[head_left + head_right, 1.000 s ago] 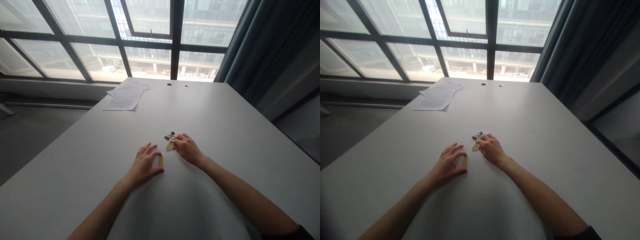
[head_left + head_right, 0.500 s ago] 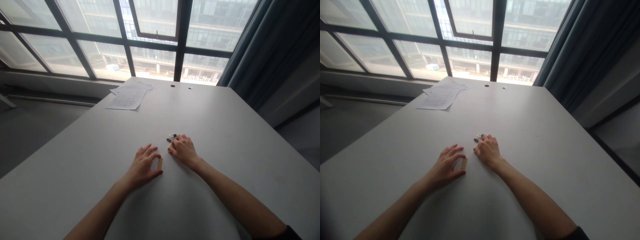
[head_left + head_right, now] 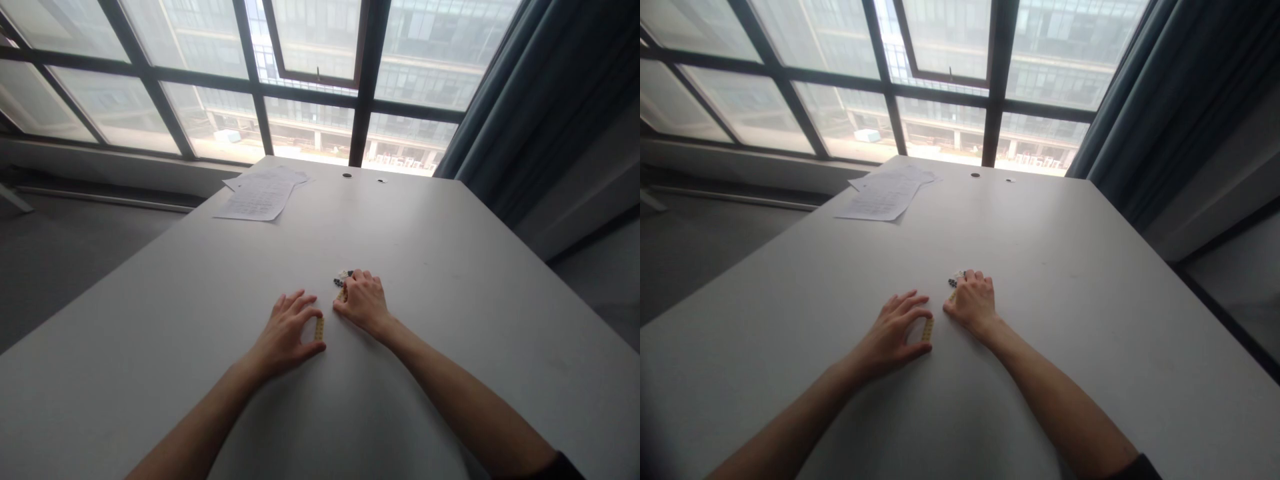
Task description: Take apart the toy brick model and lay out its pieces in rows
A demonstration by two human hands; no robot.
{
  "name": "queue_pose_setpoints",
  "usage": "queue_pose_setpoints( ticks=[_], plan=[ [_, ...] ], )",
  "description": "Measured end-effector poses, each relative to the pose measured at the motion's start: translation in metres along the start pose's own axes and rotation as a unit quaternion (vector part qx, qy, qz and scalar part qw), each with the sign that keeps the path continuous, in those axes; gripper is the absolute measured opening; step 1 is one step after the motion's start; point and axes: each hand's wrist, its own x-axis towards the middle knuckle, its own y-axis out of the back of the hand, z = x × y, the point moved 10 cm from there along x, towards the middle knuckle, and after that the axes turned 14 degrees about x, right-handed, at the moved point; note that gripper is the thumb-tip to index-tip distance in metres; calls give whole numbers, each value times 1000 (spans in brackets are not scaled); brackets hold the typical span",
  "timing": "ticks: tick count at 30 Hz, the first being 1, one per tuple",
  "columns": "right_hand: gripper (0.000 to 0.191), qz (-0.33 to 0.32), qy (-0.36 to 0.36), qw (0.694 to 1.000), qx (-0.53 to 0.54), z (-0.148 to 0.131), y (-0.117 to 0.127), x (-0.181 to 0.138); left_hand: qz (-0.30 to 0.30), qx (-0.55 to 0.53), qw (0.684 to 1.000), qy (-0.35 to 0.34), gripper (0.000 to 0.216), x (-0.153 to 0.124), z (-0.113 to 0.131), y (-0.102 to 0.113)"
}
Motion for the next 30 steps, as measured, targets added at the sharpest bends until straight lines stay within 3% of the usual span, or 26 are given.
queue_pose_setpoints(
  ticks=[2, 4, 5, 8, 9, 11, 13, 16, 19, 21, 23, 26, 27, 28, 30],
  plan=[
    [30, 13, -17, 993, 116, 5, 7, -3, 32, -4, 999, -4, 48, 1, 3, 9],
    [31, 3, -63, 945, 322, 14, 8, -13, 95, -17, 995, -10, 47, 3, 10, 27],
    [31, -13, -95, 892, 442, 17, 4, -20, 136, -28, 990, -13, 45, 3, 16, 38],
    [31, -72, -182, 655, 730, 10, -16, -51, 246, -68, 966, -26, 37, 0, 37, 70],
    [31, -90, -200, 584, 781, 4, -21, -62, 268, -78, 960, -33, 34, -2, 45, 77],
    [32, -119, -225, 485, 837, -9, -31, -79, 291, -92, 951, -41, 26, -4, 58, 86],
    [32, -137, -236, 435, 858, -19, -37, -90, 303, -99, 947, -36, 18, -7, 65, 89],
    [32, -146, -230, 416, 868, -26, -43, -96, 317, -100, 943, -28, 13, -12, 67, 91],
    [29, -143, -213, 444, 858, -25, -44, -94, 316, -95, 944, -31, 12, -13, 66, 90],
    [30, -125, -184, 508, 832, -17, -37, -89, 311, -87, 946, -39, 12, -11, 64, 90],
    [30, -102, -121, 634, 757, -8, -21, -80, 294, -71, 952, -50, 15, -8, 58, 86],
    [33, -50, 40, 870, 488, -6, 11, -69, 245, -39, 968, -32, 20, -2, 34, 73],
    [36, -39, 95, 922, 374, -11, 16, -69, 223, -31, 974, -22, 19, 0, 24, 67],
    [38, -36, 141, 952, 270, -16, 16, -69, 194, -22, 981, -19, 18, 1, 16, 59],
    [39, -52, 189, 972, 129, -23, 6, -69, 121, -9, 992, -33, 24, 2, 6, 41]
  ],
)
